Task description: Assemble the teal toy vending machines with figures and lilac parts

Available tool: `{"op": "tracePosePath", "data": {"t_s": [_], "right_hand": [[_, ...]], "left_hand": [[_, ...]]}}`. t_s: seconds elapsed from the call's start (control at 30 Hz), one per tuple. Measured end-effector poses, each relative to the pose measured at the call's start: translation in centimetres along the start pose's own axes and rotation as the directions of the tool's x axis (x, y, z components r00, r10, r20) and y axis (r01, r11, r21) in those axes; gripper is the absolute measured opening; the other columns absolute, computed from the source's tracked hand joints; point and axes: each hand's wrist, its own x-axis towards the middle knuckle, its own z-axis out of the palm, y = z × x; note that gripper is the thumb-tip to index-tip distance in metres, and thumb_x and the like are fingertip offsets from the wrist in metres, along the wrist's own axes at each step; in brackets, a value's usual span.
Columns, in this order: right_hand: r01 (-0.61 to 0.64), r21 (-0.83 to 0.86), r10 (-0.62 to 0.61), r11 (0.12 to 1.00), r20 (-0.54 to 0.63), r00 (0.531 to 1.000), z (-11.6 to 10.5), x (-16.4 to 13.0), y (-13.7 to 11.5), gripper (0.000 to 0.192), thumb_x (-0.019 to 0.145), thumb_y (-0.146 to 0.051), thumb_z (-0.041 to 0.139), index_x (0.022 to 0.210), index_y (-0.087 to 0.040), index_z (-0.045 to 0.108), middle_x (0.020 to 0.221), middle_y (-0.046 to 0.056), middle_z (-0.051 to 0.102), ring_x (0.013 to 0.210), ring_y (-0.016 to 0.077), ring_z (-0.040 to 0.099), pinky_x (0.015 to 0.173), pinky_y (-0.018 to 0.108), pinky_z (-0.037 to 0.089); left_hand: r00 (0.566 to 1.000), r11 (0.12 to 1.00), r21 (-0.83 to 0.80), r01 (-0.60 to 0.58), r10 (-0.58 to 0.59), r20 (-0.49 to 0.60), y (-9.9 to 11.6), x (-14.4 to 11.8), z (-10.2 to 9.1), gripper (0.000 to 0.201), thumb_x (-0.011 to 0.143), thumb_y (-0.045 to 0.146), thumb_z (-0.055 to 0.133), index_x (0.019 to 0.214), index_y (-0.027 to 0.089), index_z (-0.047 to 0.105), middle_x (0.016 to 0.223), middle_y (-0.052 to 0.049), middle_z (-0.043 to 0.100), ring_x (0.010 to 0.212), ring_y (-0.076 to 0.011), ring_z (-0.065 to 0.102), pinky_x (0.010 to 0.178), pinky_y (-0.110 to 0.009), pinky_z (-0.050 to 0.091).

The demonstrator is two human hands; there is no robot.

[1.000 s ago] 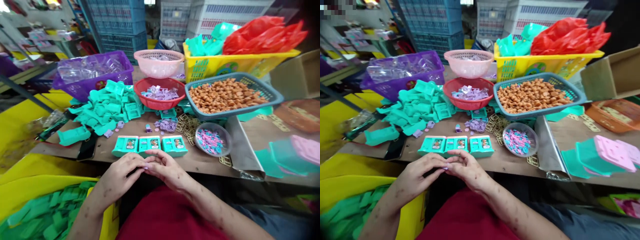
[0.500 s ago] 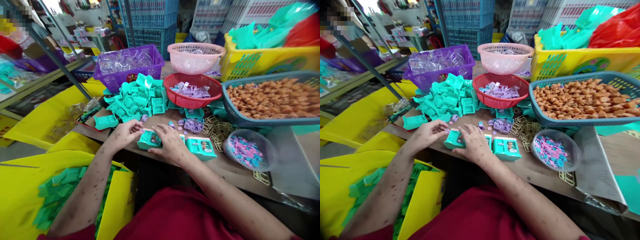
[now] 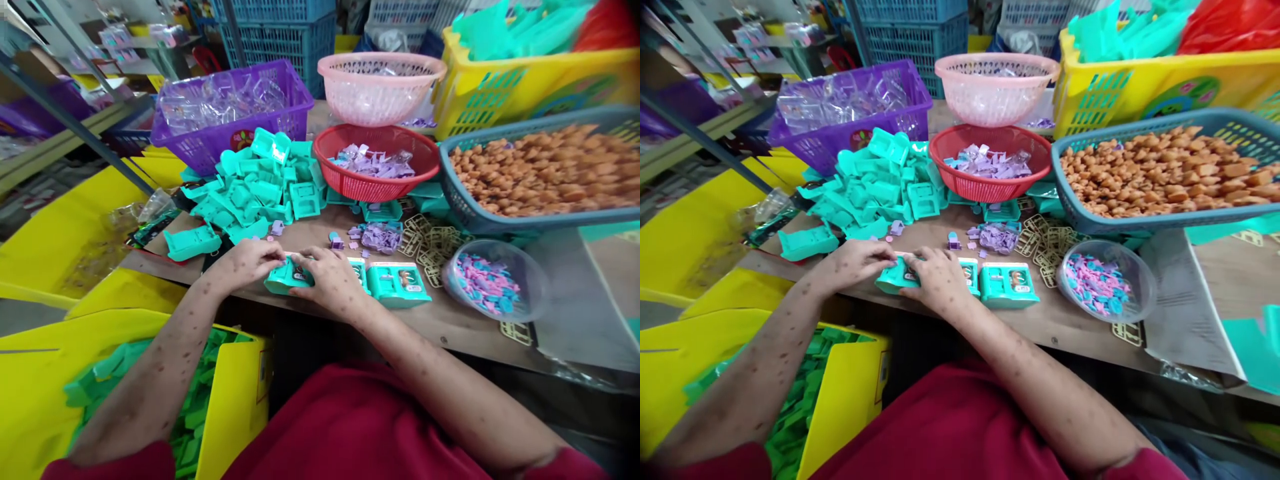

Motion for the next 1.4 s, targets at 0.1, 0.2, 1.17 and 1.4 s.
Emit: {"op": "tracePosePath", "data": {"t_s": [0.1, 0.2, 1.17, 1.4], "right_hand": [[-0.011, -0.003, 0.011, 1.0, -0.008, 1.0, 0.1, 0.0, 0.1, 0.073, 0.093, -0.056, 0.088, 0.157, -0.028, 0.065, 0.157, 0.01, 0.068, 0.136, 0.0363, 0.066, 0.116, 0.051, 0.047], [-0.007, -0.007, 0.006, 1.0, -0.017, 1.0, 0.2, -0.1, 0.1, 0.073, 0.093, -0.056, 0.088, 0.156, -0.028, 0.065, 0.156, 0.009, 0.069, 0.136, 0.0366, 0.066, 0.113, 0.051, 0.049], [0.08, 0.015, -0.078, 0.997, -0.097, 0.992, -1.7, -1.3, 1.1, 0.093, 0.086, -0.066, 0.09, 0.164, -0.028, 0.056, 0.158, 0.012, 0.067, 0.145, 0.034, 0.063, 0.127, 0.054, 0.041], [0.048, 0.091, -0.02, 0.995, -0.285, 0.958, -5.2, -7.2, 6.1, 0.075, 0.093, -0.049, 0.087, 0.157, -0.018, 0.064, 0.153, 0.017, 0.066, 0.145, 0.0328, 0.061, 0.126, 0.047, 0.047]], "left_hand": [[0.999, 0.999, 0.019, -0.03, 0.029, 0.024, -0.2, 0.2, -0.2, 0.023, 0.105, 0.036, 0.061, 0.107, 0.022, 0.08, 0.107, -0.005, 0.084, 0.098, -0.0235, 0.075, 0.087, -0.033, 0.051], [0.996, 0.997, 0.037, -0.067, 0.064, 0.062, -0.3, 0.6, -0.5, 0.022, 0.104, 0.034, 0.061, 0.101, 0.022, 0.079, 0.102, -0.005, 0.082, 0.095, -0.0229, 0.073, 0.086, -0.033, 0.049], [0.973, 0.987, 0.02, -0.158, 0.152, 0.172, 0.0, 2.2, -1.0, 0.023, 0.096, 0.042, 0.066, 0.087, 0.021, 0.071, 0.086, -0.005, 0.076, 0.077, -0.02, 0.071, 0.072, -0.028, 0.052], [0.995, 0.989, 0.111, -0.1, 0.102, -0.014, 3.1, 1.8, -2.3, 0.036, 0.105, 0.05, 0.062, 0.117, 0.018, 0.074, 0.109, -0.01, 0.073, 0.088, -0.0221, 0.067, 0.082, -0.033, 0.053]]}}
